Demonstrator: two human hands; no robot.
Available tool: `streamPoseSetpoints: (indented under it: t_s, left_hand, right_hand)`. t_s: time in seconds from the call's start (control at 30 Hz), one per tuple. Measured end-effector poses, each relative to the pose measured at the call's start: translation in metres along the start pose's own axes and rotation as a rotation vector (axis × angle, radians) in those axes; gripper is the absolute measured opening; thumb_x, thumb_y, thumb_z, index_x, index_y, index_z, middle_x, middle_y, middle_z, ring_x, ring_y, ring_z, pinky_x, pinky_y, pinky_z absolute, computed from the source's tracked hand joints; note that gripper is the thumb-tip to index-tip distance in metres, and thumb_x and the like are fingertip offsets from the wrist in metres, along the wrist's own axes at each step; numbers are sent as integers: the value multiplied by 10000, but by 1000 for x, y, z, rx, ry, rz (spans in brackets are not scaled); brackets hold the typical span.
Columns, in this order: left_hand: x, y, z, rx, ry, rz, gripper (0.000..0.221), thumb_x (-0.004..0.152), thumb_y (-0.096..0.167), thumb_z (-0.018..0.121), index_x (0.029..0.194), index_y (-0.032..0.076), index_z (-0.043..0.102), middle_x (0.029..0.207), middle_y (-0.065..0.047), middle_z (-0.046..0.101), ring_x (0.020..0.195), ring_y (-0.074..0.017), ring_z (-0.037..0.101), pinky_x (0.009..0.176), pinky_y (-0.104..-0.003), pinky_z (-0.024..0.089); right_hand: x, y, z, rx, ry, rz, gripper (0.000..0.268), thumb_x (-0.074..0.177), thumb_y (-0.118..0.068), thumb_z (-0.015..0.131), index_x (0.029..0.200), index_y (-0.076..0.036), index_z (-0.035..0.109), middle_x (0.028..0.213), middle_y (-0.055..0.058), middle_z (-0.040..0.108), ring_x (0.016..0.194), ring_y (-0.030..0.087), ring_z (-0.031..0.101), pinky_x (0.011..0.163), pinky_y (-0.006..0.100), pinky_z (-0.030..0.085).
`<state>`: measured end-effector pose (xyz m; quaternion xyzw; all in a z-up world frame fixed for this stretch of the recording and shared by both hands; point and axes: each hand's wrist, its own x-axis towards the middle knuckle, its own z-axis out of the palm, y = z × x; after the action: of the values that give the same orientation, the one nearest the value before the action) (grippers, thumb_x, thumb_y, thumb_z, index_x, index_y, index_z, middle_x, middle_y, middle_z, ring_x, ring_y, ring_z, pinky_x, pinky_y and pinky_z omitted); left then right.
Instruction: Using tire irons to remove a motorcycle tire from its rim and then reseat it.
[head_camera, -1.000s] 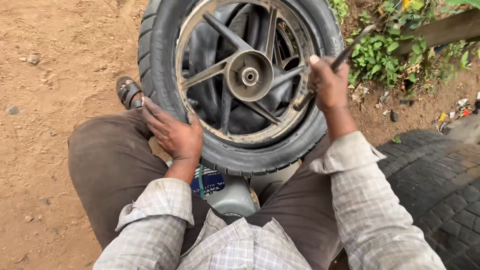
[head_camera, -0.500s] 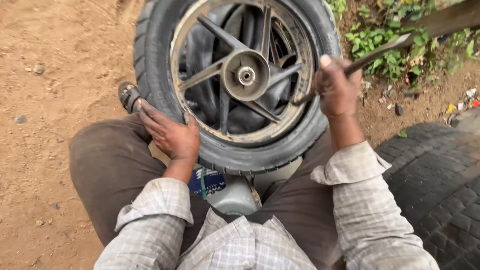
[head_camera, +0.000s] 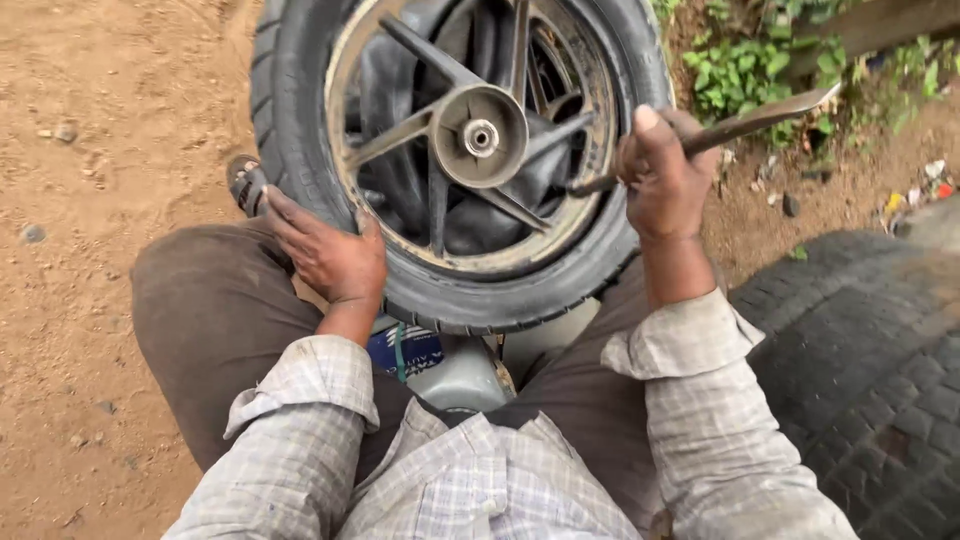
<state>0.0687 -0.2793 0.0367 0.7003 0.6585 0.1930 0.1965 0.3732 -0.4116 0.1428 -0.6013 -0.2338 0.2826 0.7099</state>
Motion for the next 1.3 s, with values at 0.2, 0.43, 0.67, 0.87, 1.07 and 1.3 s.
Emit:
streamPoseSetpoints:
  t_s: [0.2,0.43,0.67,0.87,1.07,1.3]
  left_hand:
    - [3,9,-4,3,16,-48,1179,850,307,866,1627,-43,51,1620,-304,233,1452,-483,350,1160,-515,370]
    - [-2,1,-4,2,-13,-38,1210,794,330,892,1608,-22,69,1599,-299,246,1460,-484,341,1174,-505,364]
    - [4,7,-2,-1,72,-14,1204,804,328,893,1616,-25,77,1611,-289,253,1468,-463,346,1195,-486,358]
    - [2,4,-1,-9,13,-45,1194,806,328,885,1612,-20,77,1606,-275,256,1479,-457,330,1187,-485,354]
    - [2,8,-3,-12,64,-7,1160,833,297,865,1612,-37,73,1601,-297,258,1482,-475,322,1200,-494,352]
    - [2,-2,1,41,37,2,1171,819,360,872,1594,-30,86,1588,-317,227,1465,-519,295,1176,-528,343]
  right_hand:
    - [0,129,-52,-179,87,203,334,960,-180,721,675,-153,550,596,-71,463,492,59,390,445,263,308]
    - [-11,4,2,-112,-20,-29,370,1007,-209,708,689,-161,525,580,-47,467,482,79,403,461,274,345]
    - [-1,105,-33,-124,117,147,287,962,-163,691,706,-133,562,611,-43,494,483,70,409,443,264,314]
    - [-3,15,1,-33,17,-4,365,1019,-199,720,739,-120,500,608,-38,432,493,87,386,472,289,316]
    - [-9,72,-18,-119,63,34,323,992,-159,689,719,-119,521,586,-32,471,458,95,420,425,292,352]
    - [6,43,-10,-39,45,60,291,978,-118,650,724,-149,509,585,-17,482,471,99,425,464,287,371]
